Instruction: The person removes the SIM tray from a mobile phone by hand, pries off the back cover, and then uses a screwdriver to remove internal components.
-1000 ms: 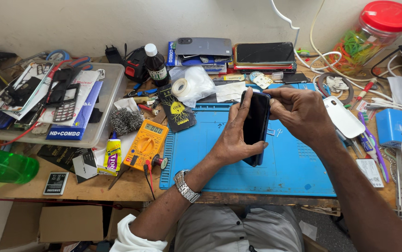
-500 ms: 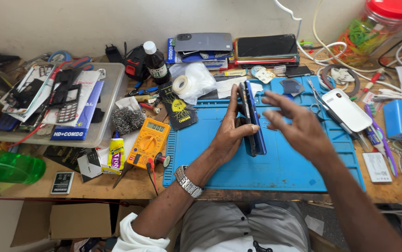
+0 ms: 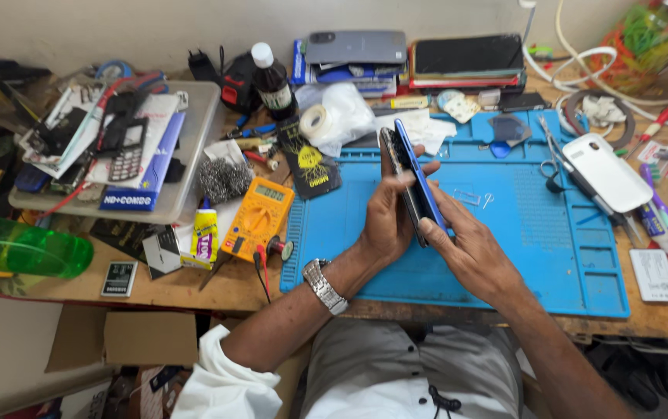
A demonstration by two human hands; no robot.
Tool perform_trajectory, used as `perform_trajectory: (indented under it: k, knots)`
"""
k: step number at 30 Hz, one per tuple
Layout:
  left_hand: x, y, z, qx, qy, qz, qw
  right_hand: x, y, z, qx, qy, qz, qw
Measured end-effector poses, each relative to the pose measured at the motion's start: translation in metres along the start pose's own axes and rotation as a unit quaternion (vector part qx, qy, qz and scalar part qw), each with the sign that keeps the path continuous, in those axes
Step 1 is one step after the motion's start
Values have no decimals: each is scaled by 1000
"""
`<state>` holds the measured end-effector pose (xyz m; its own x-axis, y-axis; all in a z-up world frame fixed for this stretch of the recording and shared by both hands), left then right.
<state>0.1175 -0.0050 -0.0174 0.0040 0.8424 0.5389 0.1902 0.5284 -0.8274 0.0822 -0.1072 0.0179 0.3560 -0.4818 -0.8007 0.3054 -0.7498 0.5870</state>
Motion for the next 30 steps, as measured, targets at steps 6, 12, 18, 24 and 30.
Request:
perform_trajectory:
  k: [6, 12, 18, 24, 30]
  knots:
    - [-15, 18, 17, 119, 41, -48, 991, -10, -7, 21, 5, -7, -7, 1000]
    - [-24, 29, 32, 161, -5, 26, 987, -6, 2, 32, 17, -40, 21, 999]
    - [-27, 25, 46, 184, -7, 85, 979, -4, 8, 40, 14, -56, 66, 996]
    - [-24, 22, 62, 140, -21, 106, 984, 3, 3, 48, 3, -92, 52, 994]
    - [-24, 18, 64, 85, -56, 174, 980, -7, -4, 56, 78, 17, 96, 992]
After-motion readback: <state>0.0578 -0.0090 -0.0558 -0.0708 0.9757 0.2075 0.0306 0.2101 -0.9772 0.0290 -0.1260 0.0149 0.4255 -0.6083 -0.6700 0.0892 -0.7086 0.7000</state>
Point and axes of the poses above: each hand's wrist, its own z-axis away from the middle knuckle, its own y-axis out of the back of the hand, x = y × z, the point moved 10 cm from there along -z, towards the middle knuckle, and after that the axes turned 5 degrees about z, right-handed, at the moved point
